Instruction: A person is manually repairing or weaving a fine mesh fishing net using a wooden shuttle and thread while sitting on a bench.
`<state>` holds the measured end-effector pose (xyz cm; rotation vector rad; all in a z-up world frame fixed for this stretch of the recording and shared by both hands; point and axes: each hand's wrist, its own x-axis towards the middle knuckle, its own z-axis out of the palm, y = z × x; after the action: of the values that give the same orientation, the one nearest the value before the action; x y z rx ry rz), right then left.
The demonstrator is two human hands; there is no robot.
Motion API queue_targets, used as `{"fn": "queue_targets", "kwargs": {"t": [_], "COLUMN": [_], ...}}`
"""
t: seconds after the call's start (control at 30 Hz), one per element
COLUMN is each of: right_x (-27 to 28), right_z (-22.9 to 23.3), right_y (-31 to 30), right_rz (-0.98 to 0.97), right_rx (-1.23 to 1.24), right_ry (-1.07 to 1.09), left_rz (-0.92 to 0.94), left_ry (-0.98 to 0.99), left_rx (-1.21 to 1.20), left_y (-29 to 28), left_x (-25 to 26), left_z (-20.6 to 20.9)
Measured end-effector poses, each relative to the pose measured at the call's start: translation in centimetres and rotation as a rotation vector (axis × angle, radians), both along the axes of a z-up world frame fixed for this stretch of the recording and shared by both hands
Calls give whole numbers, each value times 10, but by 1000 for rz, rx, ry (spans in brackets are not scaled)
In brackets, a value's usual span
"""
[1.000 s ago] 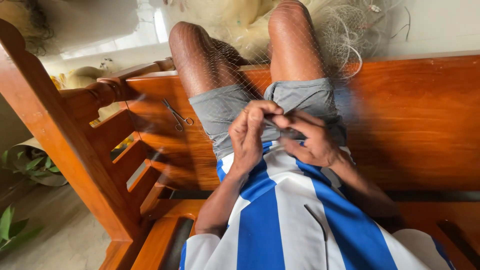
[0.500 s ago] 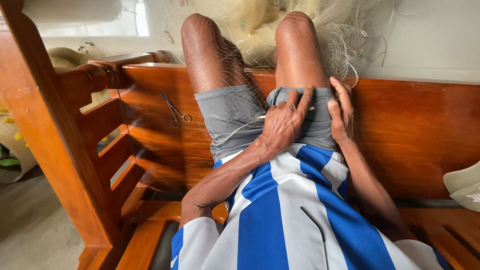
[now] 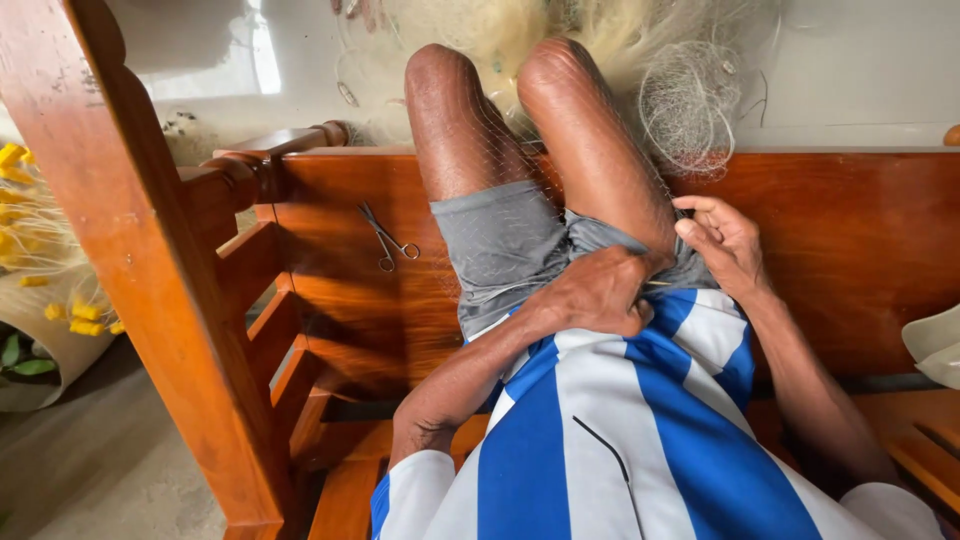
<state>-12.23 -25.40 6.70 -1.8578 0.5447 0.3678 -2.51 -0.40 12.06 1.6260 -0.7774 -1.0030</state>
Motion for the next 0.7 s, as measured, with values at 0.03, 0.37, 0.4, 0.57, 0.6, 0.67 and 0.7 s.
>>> {"fn": "queue_targets", "kwargs": {"t": [0.03,0.37,0.4,0.57,0.6,0.67,0.7], "right_x": [2,61,63,69,76,86,88], "right_z": [6,5,-12,19,38,59,61], "right_y": [3,33,31,76,84,91,91], "right_rz": [45,178,172,-72,-105,-141,-170], "right_rx": [-13,98,180,348,352,356,353], "right_ry": [-10,-15,-25,120,223,323,384], "left_rz": [-13,-42,-22,29,24,15,5], "left_ry": [32,146,142,126,92,56,11], "left_rx": [-62,-215,-233,-201,-169,-138,-107], "left_y": [5,27,30,44,44,45,46], "left_x": [1,-20,-16,-12,-18,-25,-27], "left_z": [-1,-42,-36,-15,-19,-23,-24]}}
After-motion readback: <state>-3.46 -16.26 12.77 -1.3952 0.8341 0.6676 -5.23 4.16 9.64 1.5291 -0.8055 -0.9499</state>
